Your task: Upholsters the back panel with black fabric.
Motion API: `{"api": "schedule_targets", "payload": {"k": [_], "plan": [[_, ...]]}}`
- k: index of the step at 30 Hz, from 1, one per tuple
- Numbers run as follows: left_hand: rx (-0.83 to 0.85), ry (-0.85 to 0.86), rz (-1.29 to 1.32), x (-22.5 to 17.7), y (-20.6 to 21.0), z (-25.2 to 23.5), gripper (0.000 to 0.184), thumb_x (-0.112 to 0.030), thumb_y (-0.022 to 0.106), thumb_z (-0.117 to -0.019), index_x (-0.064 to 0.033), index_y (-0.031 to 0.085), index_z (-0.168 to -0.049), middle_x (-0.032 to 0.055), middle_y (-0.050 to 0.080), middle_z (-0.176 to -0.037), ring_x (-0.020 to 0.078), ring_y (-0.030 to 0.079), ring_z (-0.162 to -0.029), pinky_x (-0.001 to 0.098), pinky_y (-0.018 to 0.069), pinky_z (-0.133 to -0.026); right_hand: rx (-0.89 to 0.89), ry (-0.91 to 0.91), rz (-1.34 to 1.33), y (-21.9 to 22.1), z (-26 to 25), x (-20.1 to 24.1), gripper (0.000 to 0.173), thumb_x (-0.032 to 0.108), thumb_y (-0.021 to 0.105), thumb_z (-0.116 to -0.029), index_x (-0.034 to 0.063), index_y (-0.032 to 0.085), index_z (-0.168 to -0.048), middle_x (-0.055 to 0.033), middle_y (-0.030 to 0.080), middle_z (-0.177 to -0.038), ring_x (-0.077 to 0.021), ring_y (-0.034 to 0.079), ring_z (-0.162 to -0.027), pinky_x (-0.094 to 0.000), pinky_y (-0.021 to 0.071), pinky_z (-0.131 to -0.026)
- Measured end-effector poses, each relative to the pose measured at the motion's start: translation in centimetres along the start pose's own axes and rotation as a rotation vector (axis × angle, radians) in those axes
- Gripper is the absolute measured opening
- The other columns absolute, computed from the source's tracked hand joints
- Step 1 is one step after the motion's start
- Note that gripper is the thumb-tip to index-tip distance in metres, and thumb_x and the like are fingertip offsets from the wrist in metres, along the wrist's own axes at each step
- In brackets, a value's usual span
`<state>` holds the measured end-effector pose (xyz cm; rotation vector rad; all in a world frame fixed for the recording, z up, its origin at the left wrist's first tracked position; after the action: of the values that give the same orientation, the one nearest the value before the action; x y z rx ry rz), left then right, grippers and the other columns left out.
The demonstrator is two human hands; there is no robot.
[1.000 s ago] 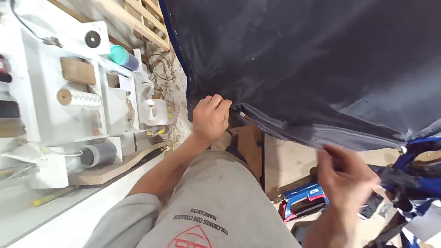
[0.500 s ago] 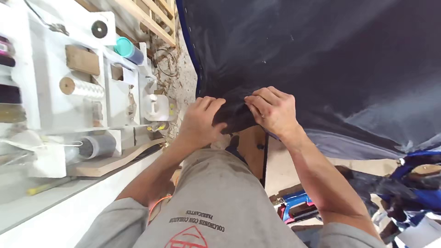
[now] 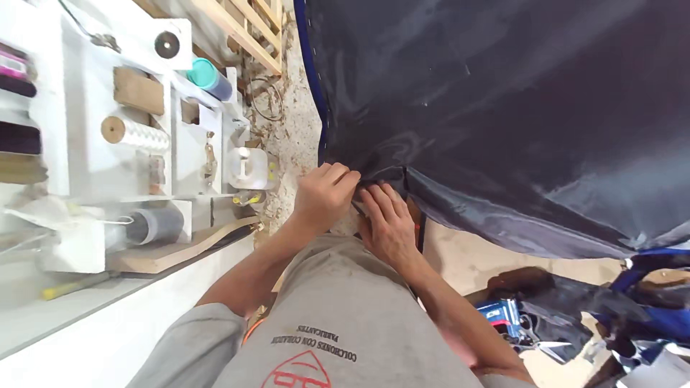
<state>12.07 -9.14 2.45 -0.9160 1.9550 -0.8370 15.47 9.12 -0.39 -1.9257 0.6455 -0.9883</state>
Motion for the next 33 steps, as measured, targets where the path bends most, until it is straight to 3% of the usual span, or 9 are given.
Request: {"api": "schedule_targets", "payload": {"k": [5, 10, 13, 15, 18, 20, 25, 29, 33], "plan": [[-0.051, 0.002, 0.016, 0.1, 0.4, -0.1, 0.013, -0.008, 0.066, -0.0942, -0.0043, 0.078, -0.097, 0.0135, 0.074, -0.093, 0.0260, 0.072, -0.085, 0.0377, 0.0602, -0.072, 0.054, -0.056, 0.120, 2.7, -2.3, -1.1, 0.041, 0.034, 0.048, -0.1019, 0.0154, 0.068, -0.131, -0.0058, 0.065, -0.139, -0.0285, 0.051, -0.140, -0.0595, 0.0263, -0.123], [-0.116, -0.031, 0.023, 0.1, 0.5, -0.4, 0.010, -0.010, 0.069, -0.0926, -0.0057, 0.078, -0.094, 0.0109, 0.075, -0.090, 0.0236, 0.072, -0.085, 0.0348, 0.0587, -0.073, -0.126, -0.024, -0.007, 1.0, -0.6, -1.4, 0.036, 0.028, 0.055, -0.0999, 0.0115, 0.071, -0.127, -0.0093, 0.068, -0.136, -0.0285, 0.058, -0.135, -0.0536, 0.0394, -0.118], [-0.103, -0.025, 0.032, -0.1, 1.2, 0.4, 0.010, -0.010, 0.069, -0.0928, -0.0063, 0.078, -0.094, 0.0113, 0.075, -0.091, 0.0237, 0.072, -0.085, 0.0347, 0.0592, -0.074, -0.026, 0.018, 0.075, 1.8, -0.3, -1.3, 0.046, 0.039, 0.046, -0.1027, 0.0119, 0.067, -0.134, -0.0094, 0.064, -0.142, -0.0294, 0.053, -0.140, -0.0574, 0.0312, -0.121], [-0.100, -0.028, 0.041, -0.2, 1.5, 0.7, 0.010, -0.009, 0.069, -0.0926, -0.0056, 0.078, -0.094, 0.0118, 0.075, -0.091, 0.0242, 0.072, -0.085, 0.0350, 0.0592, -0.074, 0.031, -0.007, 0.096, 2.4, -2.1, -1.6, 0.044, 0.040, 0.041, -0.1043, 0.0135, 0.069, -0.128, -0.0074, 0.066, -0.137, -0.0286, 0.053, -0.139, -0.0600, 0.0259, -0.122], [-0.108, -0.036, 0.058, -0.4, 1.6, 0.8, 0.009, -0.008, 0.069, -0.0925, -0.0051, 0.078, -0.093, 0.0119, 0.074, -0.090, 0.0239, 0.072, -0.085, 0.0345, 0.0596, -0.075, 0.056, -0.070, 0.089, 2.1, -3.9, -2.5, 0.042, 0.040, 0.041, -0.1026, 0.0153, 0.070, -0.119, -0.0066, 0.068, -0.131, -0.0296, 0.058, -0.131, -0.0610, 0.0340, -0.114], [-0.134, -0.034, 0.069, -0.5, 1.7, 0.9, 0.009, -0.010, 0.069, -0.0931, -0.0056, 0.077, -0.093, 0.0121, 0.074, -0.091, 0.0239, 0.072, -0.087, 0.0346, 0.0595, -0.077, 0.061, -0.082, 0.052, 1.1, -3.0, -2.7, 0.043, 0.040, 0.043, -0.1041, 0.0143, 0.068, -0.127, -0.0073, 0.066, -0.137, -0.0289, 0.055, -0.136, -0.0619, 0.0323, -0.116], [-0.032, -0.141, 0.002, 0.0, 0.9, 1.4, 0.035, -0.027, 0.069, -0.0950, -0.0069, 0.072, -0.124, 0.0152, 0.071, -0.113, 0.0293, 0.067, -0.107, 0.0408, 0.0552, -0.091, -0.093, 0.006, -0.026, 0.1, 0.7, -1.4, 0.044, 0.033, 0.049, -0.1025, 0.0076, 0.067, -0.134, -0.0137, 0.063, -0.143, -0.0327, 0.055, -0.138, -0.0545, 0.0401, -0.117], [-0.082, -0.120, -0.009, 0.6, 1.6, 1.8, 0.014, -0.017, 0.069, -0.0948, -0.0081, 0.078, -0.099, 0.0117, 0.073, -0.094, 0.0260, 0.069, -0.090, 0.0366, 0.0559, -0.078, -0.029, 0.088, 0.102, 1.8, -0.4, -1.7, 0.055, 0.043, 0.038, -0.1061, 0.0087, 0.060, -0.143, -0.0125, 0.057, -0.150, -0.0321, 0.046, -0.146, -0.0579, 0.0297, -0.122], [-0.086, -0.083, 0.008, 0.6, 1.8, 2.0, 0.012, -0.012, 0.068, -0.0945, -0.0061, 0.078, -0.096, 0.0124, 0.073, -0.092, 0.0256, 0.069, -0.088, 0.0363, 0.0567, -0.077, -0.009, 0.096, 0.163, 2.5, -3.2, -2.3, 0.052, 0.049, 0.036, -0.1066, 0.0119, 0.069, -0.121, -0.0108, 0.069, -0.131, -0.0321, 0.057, -0.134, -0.0604, 0.0334, -0.116]]}}
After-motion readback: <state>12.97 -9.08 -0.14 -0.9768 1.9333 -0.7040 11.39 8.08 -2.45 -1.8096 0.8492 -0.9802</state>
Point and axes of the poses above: each hand's wrist, its own z-axis away from the middle knuckle, its own y-axis out of the palm, x = y × z, the point moved 1 cm from there along -z, towards the middle knuckle
